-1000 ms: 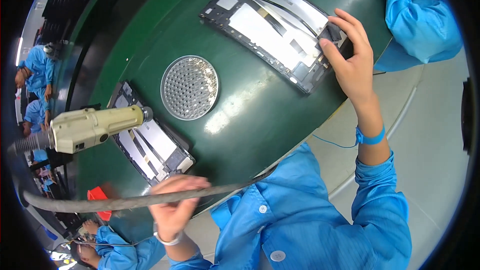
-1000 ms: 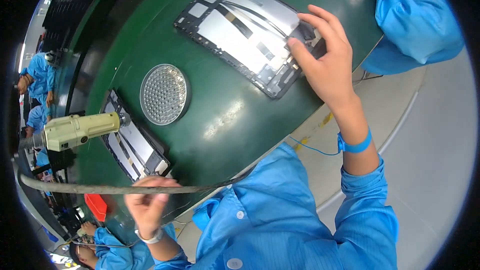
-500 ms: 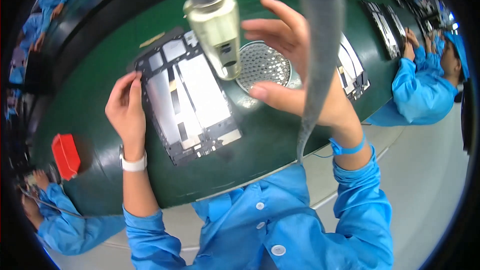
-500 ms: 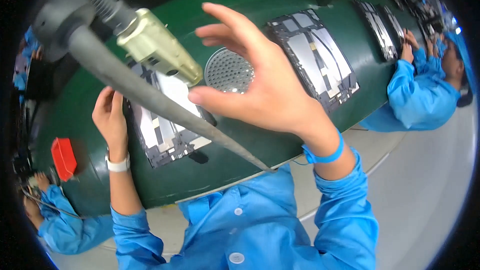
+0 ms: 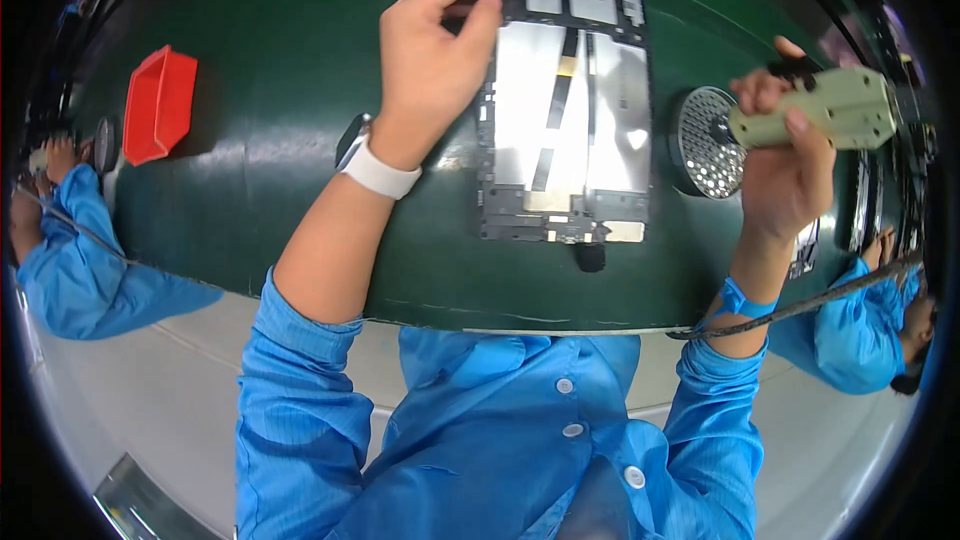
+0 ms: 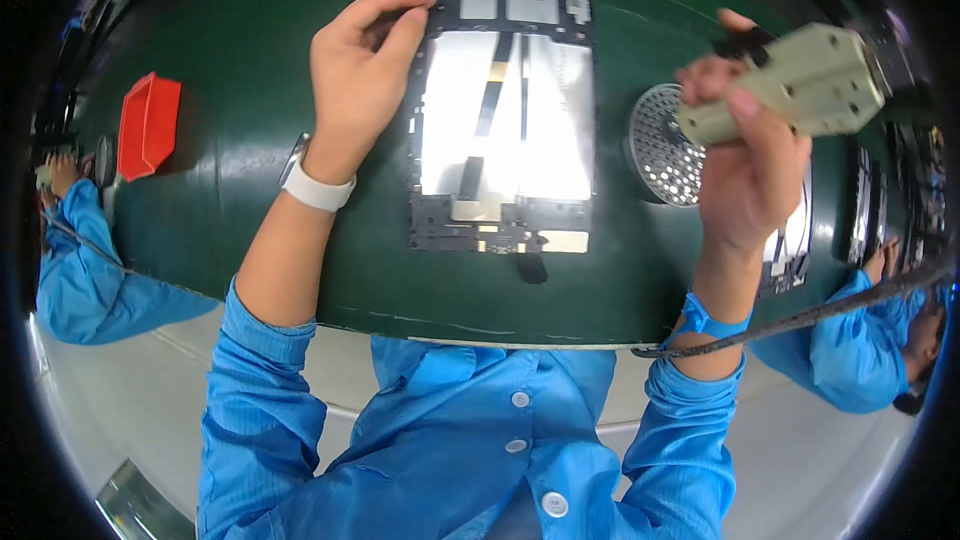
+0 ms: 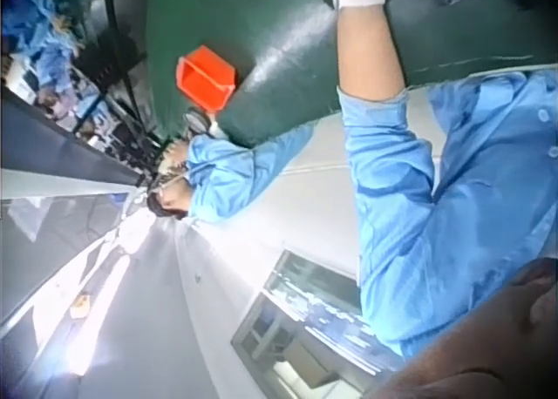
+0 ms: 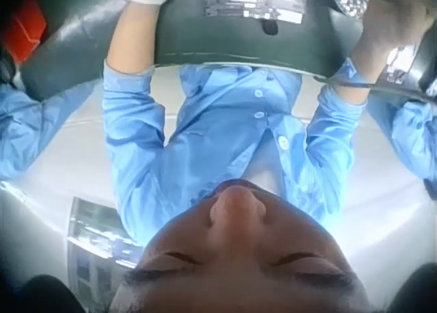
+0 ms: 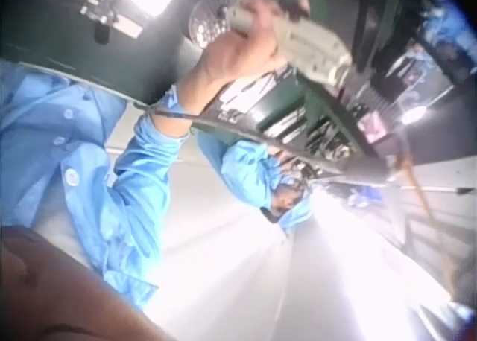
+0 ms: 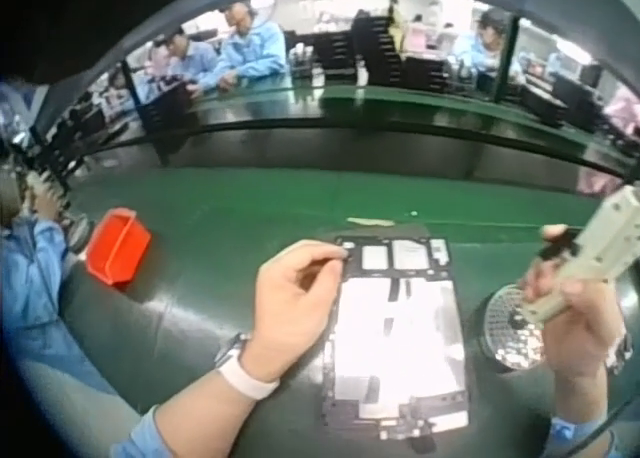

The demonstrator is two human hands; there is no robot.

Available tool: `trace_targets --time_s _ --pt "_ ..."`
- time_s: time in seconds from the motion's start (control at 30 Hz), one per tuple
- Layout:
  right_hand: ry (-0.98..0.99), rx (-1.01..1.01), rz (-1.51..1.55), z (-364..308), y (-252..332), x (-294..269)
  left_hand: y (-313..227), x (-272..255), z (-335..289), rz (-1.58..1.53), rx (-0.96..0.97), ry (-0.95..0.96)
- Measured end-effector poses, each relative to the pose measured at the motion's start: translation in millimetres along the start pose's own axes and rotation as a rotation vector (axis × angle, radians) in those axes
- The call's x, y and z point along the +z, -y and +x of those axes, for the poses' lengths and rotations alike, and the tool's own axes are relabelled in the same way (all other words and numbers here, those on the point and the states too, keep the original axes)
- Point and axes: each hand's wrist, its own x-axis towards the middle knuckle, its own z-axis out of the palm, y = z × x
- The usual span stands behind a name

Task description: The person assembles internal components of a tablet-sized electronic device by securing an internal ribbon cable into a device housing with a specialized handheld assembly tool, then uses a pneumatic heat tool on the tablet frame.

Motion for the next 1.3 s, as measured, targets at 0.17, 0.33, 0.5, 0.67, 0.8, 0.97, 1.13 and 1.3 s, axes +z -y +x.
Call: trace_targets --time_s 0.17,0.33,0.5,0.67,0.8,0.97,1.13,1.3 --pt "-0.011 0.002 -0.030 2.0 -5.7 -9.7 -5.7 -4.8 -3.1 -0.029 -0.102 0.002" --pt "-0.046 0.045 -0.116 -1.9 -8.9 -13.1 -23.7 -3.8 0.1 -0.051 -0.071 -0.044" --pt "-0.041 0.063 -0.076 -1.3 -11.8 -20.3 -15.1 -7.2 -2.6 -0.100 0.002 -0.091" --pt "-0.057 0.059 -0.072 2.6 -9.9 -23.3 21.5 14.3 3.6 0.542 0.337 -0.255" --pt "-0.060 0.070 -0.079 6.1 -10.8 -34.5 -18.4 13.6 -2.7 0.716 0.147 -0.237" --pt "-0.052 0.077 -0.086 11.2 -2.7 -36.4 -0.3 4.6 1.9 -0.083 0.187 -0.309" --pt "-0.074 0.060 -0.047 9.9 -6.8 -30.3 -2.9 2.1 -1.3 -0.095 0.143 -0.321" --pt "-0.050 0.048 -0.058 9.6 -7.1 -30.6 -4.9 2.6 -2.3 -0.096 0.116 -0.324"
